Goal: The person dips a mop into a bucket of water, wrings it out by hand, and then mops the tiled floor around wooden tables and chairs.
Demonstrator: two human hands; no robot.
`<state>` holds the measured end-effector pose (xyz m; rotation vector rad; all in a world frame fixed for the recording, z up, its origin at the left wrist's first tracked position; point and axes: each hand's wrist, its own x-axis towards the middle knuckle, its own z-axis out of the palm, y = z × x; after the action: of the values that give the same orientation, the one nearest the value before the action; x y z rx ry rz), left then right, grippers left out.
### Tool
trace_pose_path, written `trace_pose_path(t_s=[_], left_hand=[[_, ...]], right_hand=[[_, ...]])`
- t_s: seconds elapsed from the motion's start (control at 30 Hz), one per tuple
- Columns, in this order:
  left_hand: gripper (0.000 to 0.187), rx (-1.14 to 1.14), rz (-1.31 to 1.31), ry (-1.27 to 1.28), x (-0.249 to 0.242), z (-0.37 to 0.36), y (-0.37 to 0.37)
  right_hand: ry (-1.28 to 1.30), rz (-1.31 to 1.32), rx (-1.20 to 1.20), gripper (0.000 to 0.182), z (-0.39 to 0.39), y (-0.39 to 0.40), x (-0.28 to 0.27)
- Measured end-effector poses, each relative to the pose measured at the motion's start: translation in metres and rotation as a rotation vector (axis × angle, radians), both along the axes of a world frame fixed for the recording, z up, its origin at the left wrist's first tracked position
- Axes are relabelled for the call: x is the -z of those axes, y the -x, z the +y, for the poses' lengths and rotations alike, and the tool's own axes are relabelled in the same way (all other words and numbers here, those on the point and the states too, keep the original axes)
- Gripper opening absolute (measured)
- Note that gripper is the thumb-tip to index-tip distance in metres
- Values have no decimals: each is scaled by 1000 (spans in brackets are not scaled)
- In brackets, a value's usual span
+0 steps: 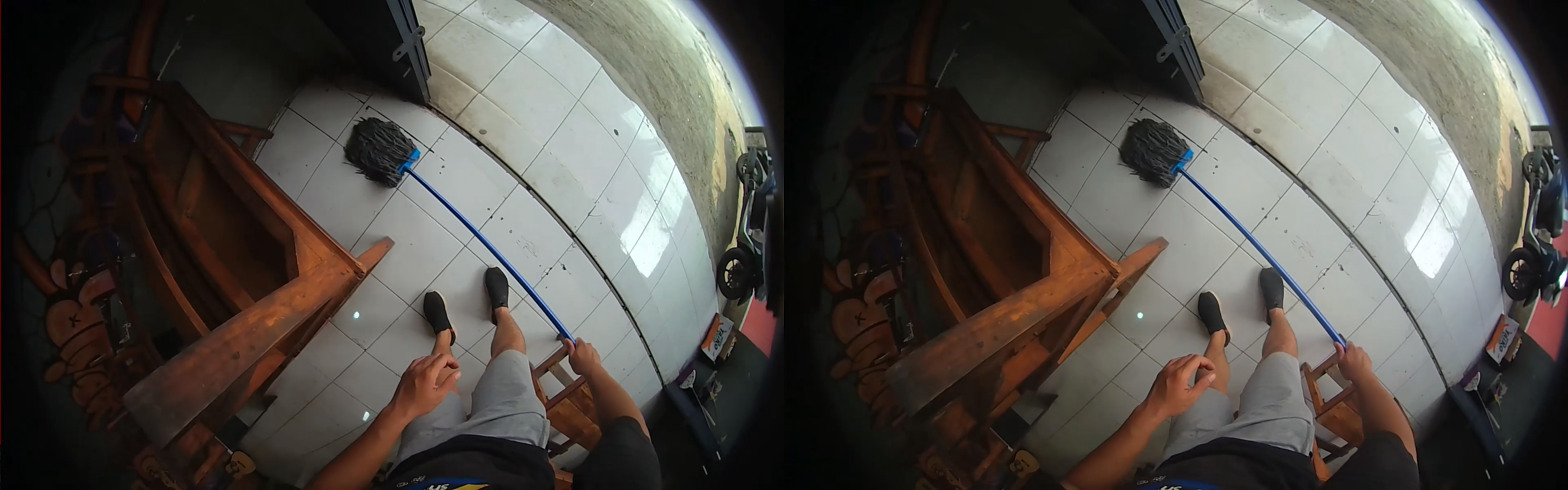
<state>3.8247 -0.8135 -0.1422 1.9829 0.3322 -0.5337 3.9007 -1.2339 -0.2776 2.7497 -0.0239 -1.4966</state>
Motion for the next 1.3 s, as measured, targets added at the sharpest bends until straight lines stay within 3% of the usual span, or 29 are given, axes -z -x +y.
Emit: trace_pose_path(t_s=[0.1, 0.2, 0.27, 0.3, 0.33, 0.37, 0.4, 0.43, 0.47, 0.5, 0.53, 0.57, 0.6, 0.63, 0.67, 0.7, 0.73, 0.77, 0.8, 0.83, 0.93, 1.07, 1.23, 1.3], left_hand=[[19, 142, 13, 42, 4, 9, 30], [34, 379, -44, 120, -2, -4, 37], [58, 495, -247, 240, -25, -11, 30], [74, 591, -252, 268, -31, -13, 31], [74, 633, -252, 295, -37, -12, 31], [72, 594, -377, 285, -45, -11, 31], [70, 543, -497, 274, -55, -9, 32], [41, 525, -578, 257, -66, -6, 26], [41, 552, -576, 262, -67, 1, 29], [27, 436, -643, 246, -65, 11, 32], [20, 320, -710, 223, -64, 21, 32], [21, 221, -727, 223, -68, 28, 24], [27, 121, -738, 220, -76, 35, 18], [31, -13, -771, 272, -83, 42, 22], [36, -153, -809, 332, -88, 46, 26], [39, -137, -881, 324, -100, 45, 24], [42, -121, -945, 323, -112, 43, 23], [42, -106, -925, 341, -115, 42, 26], [42, -182, -902, 381, -115, 39, 29], [42, -258, -880, 419, -114, 40, 31], [39, -269, -797, 562, -113, 61, 28], [37, -67, -707, 553, -133, 38, 2], [34, 56, -665, 751, -127, -45, -23], [36, 51, -578, 862, -110, -84, -26]], right_hand=[[107, 205, 198, 53, -34, 76, -116], [-68, 511, 308, 57, 0, 114, -164], [-182, 990, 665, 60, 73, 78, -188], [-319, 1120, 681, 61, 107, 57, -196], [-439, 1167, 631, 62, 134, 47, -194], [-622, 1118, 386, 64, 161, 37, -188], [-755, 1254, 331, 63, 184, 37, -170], [-911, 1317, 255, 56, 216, 23, -168], [-1284, 1105, -85, 34, 235, 42, -127], [-1454, 1049, -11, 29, 265, 42, -119], [-1367, 553, -178, 30, 277, 38, -118], [-1458, 1014, 198, 30, 290, 16, -121], [-1529, 902, 196, 30, 291, -5, -114], [-1423, 567, 200, 44, 291, -15, -82], [-1343, -63, 158, 66, 295, -16, -53], [-1222, -313, 87, 83, 308, -20, -41], [-1201, -410, -42, 83, 323, -26, -34], [-1287, -430, -77, 72, 344, -27, -25], [-1394, -444, -154, 39, 369, -25, 2], [-1261, -278, -342, 30, 381, -35, 7], [-1135, -185, -158, 41, 381, -25, 8], [-1225, -288, -78, 45, 337, -11, 0], [-1110, -219, -19, 49, 199, 10, -15], [-1080, -261, 108, 42, 130, 29, -3]])
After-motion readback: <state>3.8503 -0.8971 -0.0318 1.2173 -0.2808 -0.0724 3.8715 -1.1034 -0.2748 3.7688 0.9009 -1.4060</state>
